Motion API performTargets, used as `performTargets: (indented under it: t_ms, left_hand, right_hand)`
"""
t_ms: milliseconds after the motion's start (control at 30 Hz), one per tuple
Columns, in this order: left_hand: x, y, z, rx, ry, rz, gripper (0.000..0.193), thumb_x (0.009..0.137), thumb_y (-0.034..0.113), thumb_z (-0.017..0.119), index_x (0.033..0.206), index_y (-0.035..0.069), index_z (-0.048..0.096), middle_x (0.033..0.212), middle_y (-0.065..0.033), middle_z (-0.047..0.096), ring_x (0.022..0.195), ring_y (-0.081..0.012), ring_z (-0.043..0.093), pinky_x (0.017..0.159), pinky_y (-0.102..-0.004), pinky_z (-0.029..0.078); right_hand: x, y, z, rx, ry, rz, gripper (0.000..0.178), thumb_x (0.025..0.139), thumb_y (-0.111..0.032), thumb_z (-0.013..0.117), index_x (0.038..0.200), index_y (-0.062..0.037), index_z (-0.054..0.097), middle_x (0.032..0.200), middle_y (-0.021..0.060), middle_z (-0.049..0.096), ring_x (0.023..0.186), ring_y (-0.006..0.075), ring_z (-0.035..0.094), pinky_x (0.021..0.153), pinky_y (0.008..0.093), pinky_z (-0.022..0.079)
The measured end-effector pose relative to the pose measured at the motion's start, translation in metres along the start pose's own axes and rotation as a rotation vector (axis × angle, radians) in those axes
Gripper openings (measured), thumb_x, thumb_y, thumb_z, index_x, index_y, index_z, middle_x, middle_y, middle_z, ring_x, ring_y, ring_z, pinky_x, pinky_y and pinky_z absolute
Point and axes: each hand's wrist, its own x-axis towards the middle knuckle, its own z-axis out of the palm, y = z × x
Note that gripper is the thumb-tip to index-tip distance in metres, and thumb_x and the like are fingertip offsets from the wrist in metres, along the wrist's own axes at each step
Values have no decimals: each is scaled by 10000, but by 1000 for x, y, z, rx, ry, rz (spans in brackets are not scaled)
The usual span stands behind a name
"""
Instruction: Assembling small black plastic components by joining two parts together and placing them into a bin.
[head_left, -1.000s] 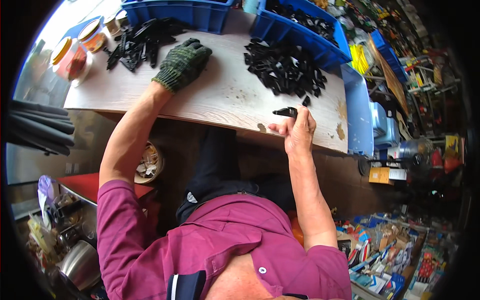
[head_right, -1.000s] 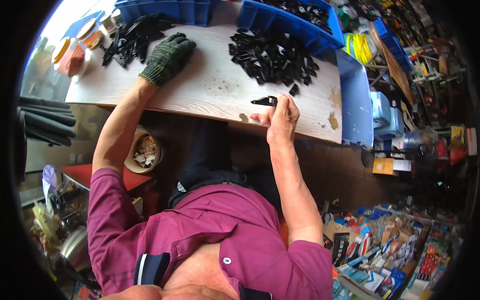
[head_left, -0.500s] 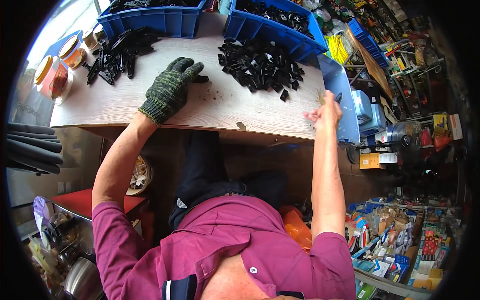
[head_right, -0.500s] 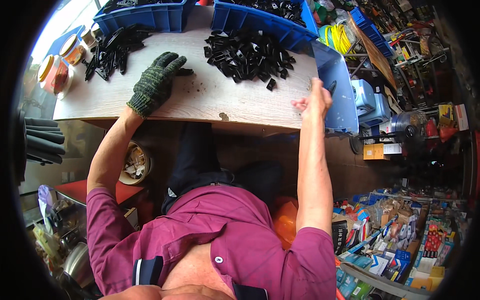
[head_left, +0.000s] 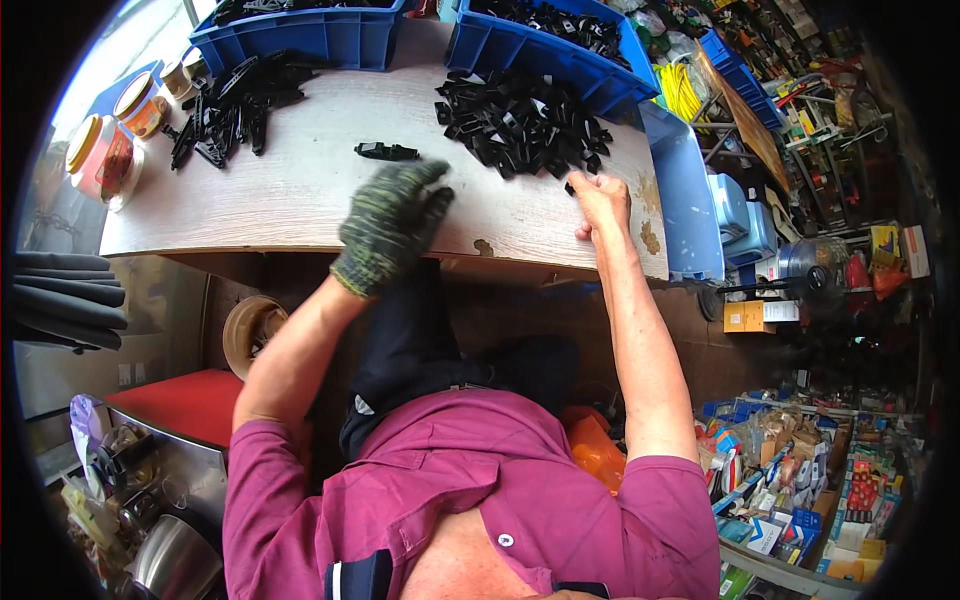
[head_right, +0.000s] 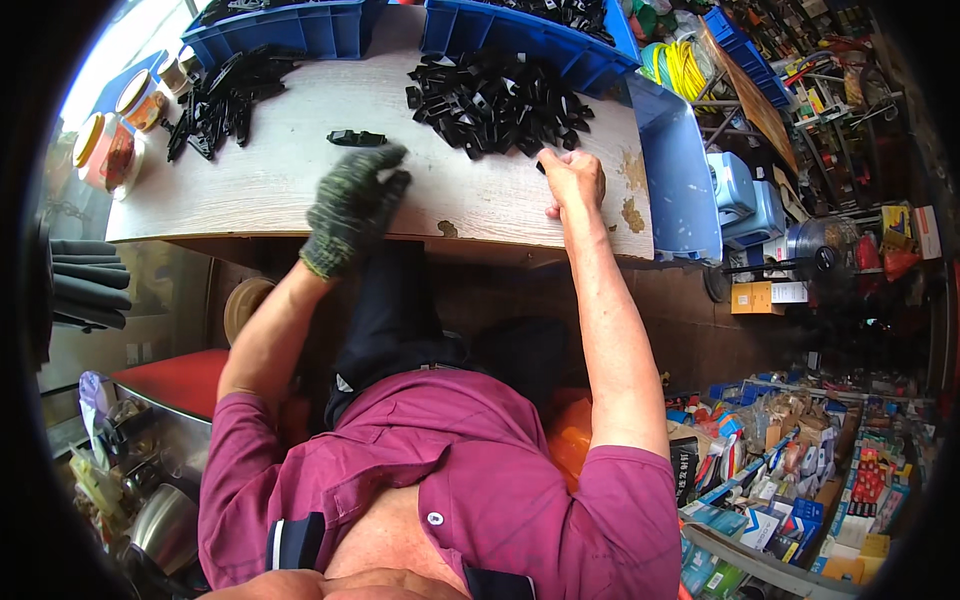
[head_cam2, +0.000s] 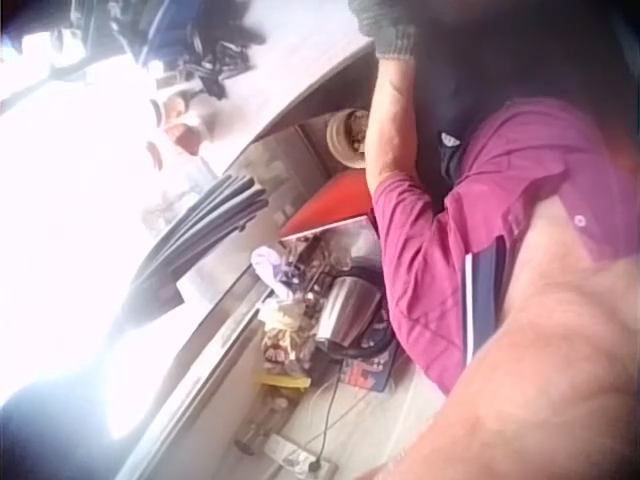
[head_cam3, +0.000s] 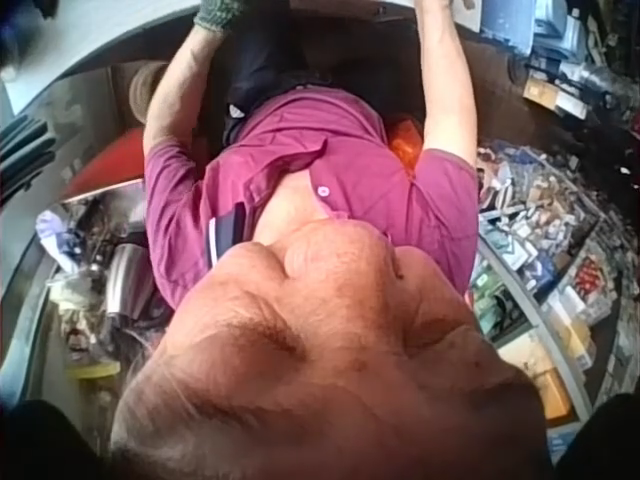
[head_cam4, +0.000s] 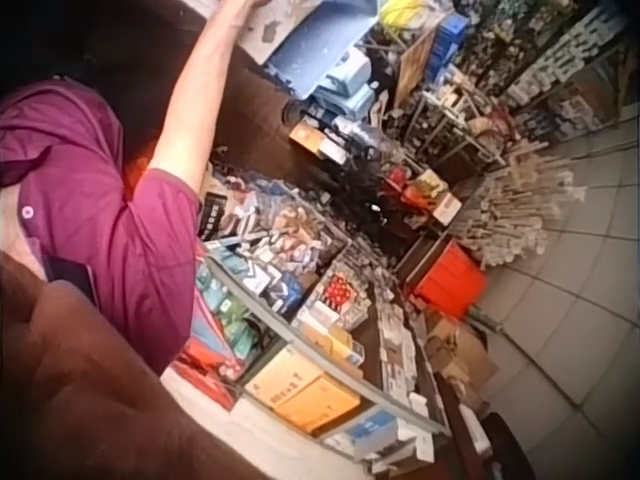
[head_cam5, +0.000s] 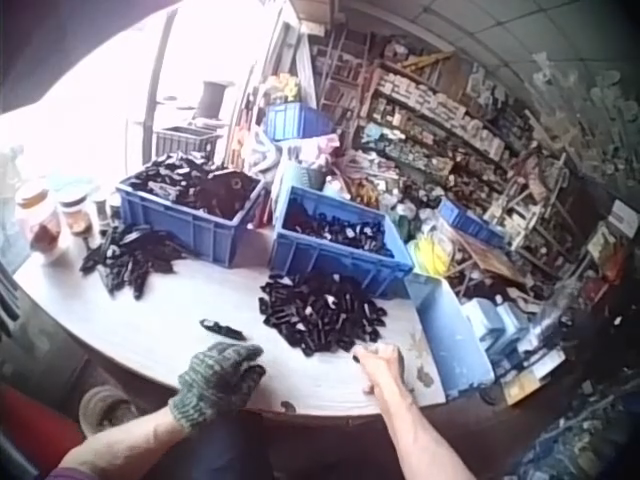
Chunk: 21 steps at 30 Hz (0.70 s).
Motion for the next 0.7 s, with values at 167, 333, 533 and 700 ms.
performTargets:
  t_ms: [167,333,533,700]
  left_hand:
    - [-2,38,39,-40,-94,-103,329,868,287,722,1118,76,688,975,-141,711,904,-332,677,810,-451,528]
    - [8,45,72,55,-259,-105,304,877,349,643,1022,82,672,902,-151,690,852,-365,645,733,-498,514]
    - [5,45,72,66,-215,-143,248,842,244,686,1036,90,671,878,-145,681,824,-370,641,715,-489,506]
    - [4,51,63,85,-205,-143,195,826,201,678,993,104,649,864,-134,661,810,-356,633,690,-490,503]
  right_hand:
    - [-19,3,-4,334,-106,54,313,871,-326,728,831,-40,607,531,-5,451,346,133,428,374,337,488]
    - [-60,8,25,609,-348,-196,228,924,-264,694,831,-63,638,557,-74,456,393,36,340,374,214,286]
    - [-70,8,32,641,-383,-242,256,952,-271,676,775,-94,626,547,-98,436,416,10,281,391,213,193]
    - [-67,13,39,577,-359,-304,332,996,-359,624,850,-64,668,527,-72,454,391,39,320,378,233,230]
